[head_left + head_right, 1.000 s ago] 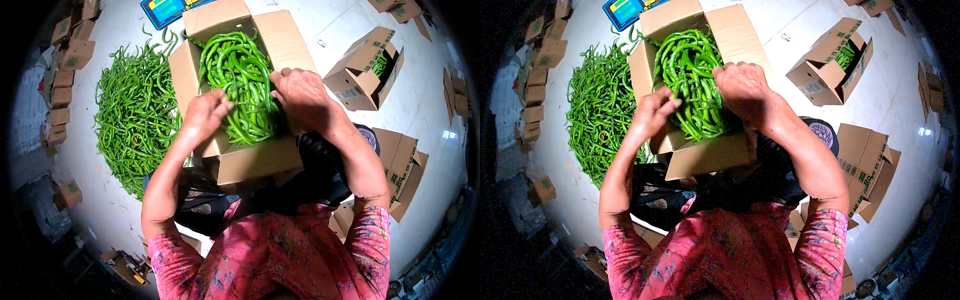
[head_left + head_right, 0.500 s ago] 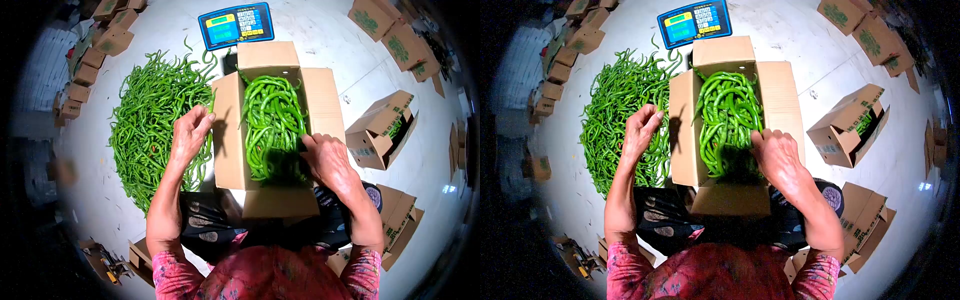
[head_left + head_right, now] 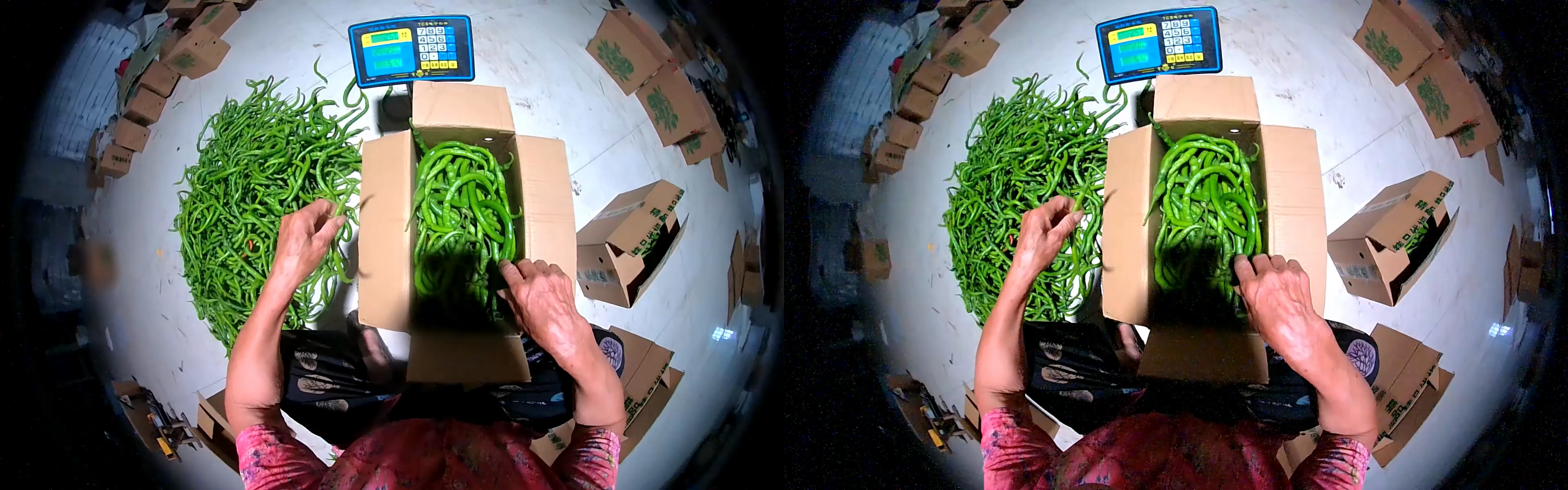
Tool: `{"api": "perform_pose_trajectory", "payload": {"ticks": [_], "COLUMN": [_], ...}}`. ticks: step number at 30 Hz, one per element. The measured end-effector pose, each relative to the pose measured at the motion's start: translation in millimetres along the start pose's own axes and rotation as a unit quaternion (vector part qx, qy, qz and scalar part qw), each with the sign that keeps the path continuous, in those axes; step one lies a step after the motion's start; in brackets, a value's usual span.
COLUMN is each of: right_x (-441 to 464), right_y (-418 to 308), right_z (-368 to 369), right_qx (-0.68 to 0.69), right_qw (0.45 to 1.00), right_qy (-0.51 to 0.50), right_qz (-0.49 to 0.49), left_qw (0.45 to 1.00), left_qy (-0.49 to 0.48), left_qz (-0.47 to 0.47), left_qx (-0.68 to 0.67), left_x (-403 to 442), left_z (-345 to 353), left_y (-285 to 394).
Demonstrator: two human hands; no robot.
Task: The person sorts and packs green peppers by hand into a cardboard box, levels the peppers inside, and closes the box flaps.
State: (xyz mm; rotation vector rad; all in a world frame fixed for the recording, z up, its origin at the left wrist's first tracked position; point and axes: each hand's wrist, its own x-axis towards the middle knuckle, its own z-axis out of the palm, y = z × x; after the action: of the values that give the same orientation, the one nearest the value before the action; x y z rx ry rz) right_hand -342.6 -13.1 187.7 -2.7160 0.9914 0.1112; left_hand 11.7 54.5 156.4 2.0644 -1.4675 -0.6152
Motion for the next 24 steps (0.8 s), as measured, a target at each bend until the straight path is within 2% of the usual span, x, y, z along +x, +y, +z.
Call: {"api": "perform_pose_trajectory", "payload": {"ticks": [6,10,12,14,16,22,24], "right_x": [0,0,1,-1,-3,-5,-6], "right_y": [-1,-1,2,3,7,16,17], "right_z": [-2,-2,1,3,9,29,26], "right_qx": [0.004,0.004,-0.004,-0.005,0.009,0.076,0.09], "right_qw": [1.0,1.0,1.0,1.0,0.999,0.995,0.994], "right_qy": [-0.006,-0.001,-0.024,0.019,0.043,0.04,0.049], "right_qz": [-0.007,-0.003,0.01,-0.001,0.007,0.055,0.039], "left_qw": [0.999,0.986,0.986,0.996,0.996,0.994,0.99], "left_qy": [0.03,0.043,0.039,-0.03,-0.04,-0.078,-0.116], "left_qz": [0.002,0.018,0.017,-0.066,-0.059,-0.029,-0.008], "left_qx": [0.042,0.162,0.161,0.047,-0.054,-0.07,-0.076], "left_x": [-1,3,5,8,8,-3,-7], "left_z": [-5,-6,-4,-8,-6,14,25], "left_y": [-12,-33,-49,-49,-30,33,48]}}
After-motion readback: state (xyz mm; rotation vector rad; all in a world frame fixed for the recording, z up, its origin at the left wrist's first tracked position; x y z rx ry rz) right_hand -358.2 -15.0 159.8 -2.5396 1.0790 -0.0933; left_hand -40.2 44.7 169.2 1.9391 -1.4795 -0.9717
